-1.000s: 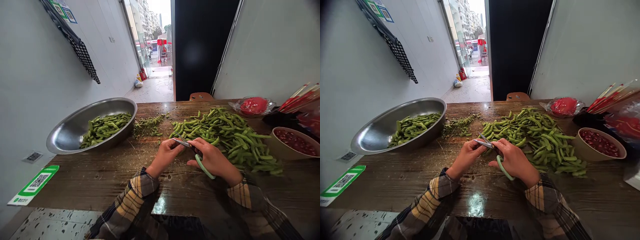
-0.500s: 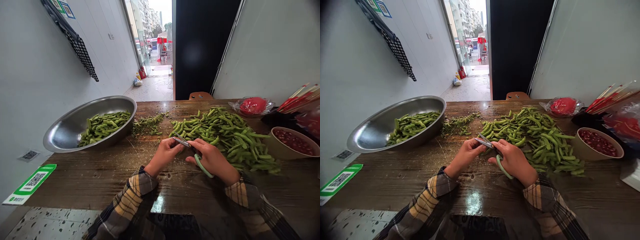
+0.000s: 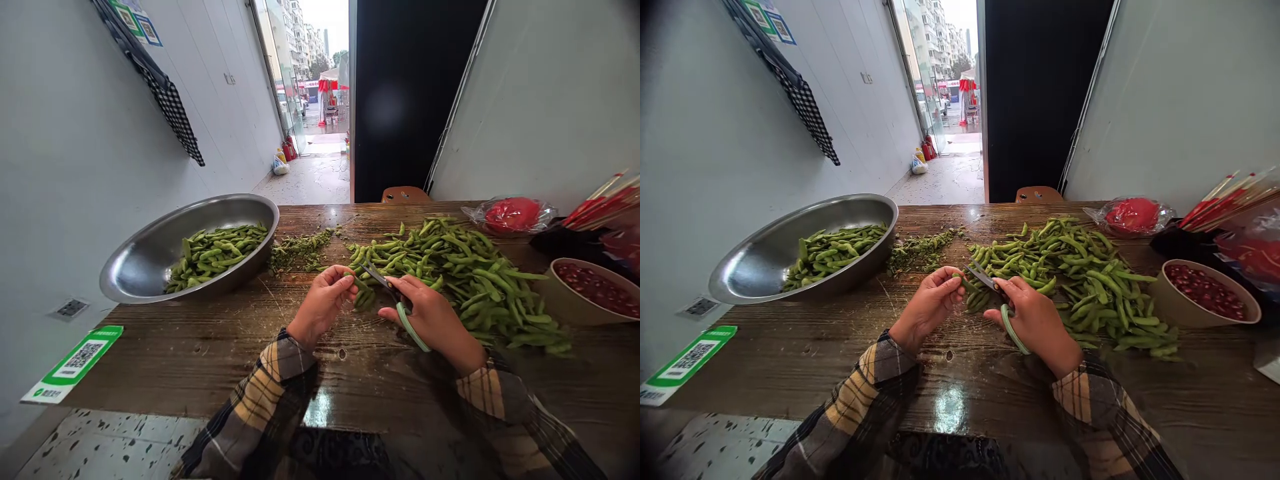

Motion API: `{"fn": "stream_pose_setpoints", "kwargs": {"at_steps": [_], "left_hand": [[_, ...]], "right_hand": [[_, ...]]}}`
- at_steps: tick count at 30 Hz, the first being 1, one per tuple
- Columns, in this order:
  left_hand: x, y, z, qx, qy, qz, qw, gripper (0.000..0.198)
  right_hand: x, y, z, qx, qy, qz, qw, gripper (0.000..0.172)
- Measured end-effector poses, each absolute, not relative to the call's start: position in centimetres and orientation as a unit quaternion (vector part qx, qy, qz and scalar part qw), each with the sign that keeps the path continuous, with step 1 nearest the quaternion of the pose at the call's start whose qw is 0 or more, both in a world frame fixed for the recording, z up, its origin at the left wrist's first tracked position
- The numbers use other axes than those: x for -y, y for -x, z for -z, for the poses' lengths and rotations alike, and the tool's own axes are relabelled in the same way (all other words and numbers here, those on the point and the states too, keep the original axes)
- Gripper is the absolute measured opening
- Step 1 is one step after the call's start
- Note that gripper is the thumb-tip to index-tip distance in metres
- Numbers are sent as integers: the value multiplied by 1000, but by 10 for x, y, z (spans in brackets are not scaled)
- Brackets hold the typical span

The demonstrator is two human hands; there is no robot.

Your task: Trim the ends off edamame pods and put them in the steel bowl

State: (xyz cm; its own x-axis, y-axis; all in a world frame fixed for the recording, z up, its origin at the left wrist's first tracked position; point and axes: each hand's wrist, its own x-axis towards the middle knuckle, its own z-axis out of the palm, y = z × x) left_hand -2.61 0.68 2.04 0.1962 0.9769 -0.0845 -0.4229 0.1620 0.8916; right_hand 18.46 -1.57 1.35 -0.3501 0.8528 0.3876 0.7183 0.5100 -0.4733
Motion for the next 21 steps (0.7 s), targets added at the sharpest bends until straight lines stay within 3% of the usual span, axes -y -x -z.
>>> {"fn": "stream_pose_setpoints", "kwargs": {"at_steps": [11,21], "left_hand": [[-3,20,-29,-293,-239,-587,715,16],[3,9,-13,-318,-307,-509,738,28]], "right_hand": [[16,-183,-11,816,472,-135,306,57],[15,-180,-6,811,448,-130,354,51]]}}
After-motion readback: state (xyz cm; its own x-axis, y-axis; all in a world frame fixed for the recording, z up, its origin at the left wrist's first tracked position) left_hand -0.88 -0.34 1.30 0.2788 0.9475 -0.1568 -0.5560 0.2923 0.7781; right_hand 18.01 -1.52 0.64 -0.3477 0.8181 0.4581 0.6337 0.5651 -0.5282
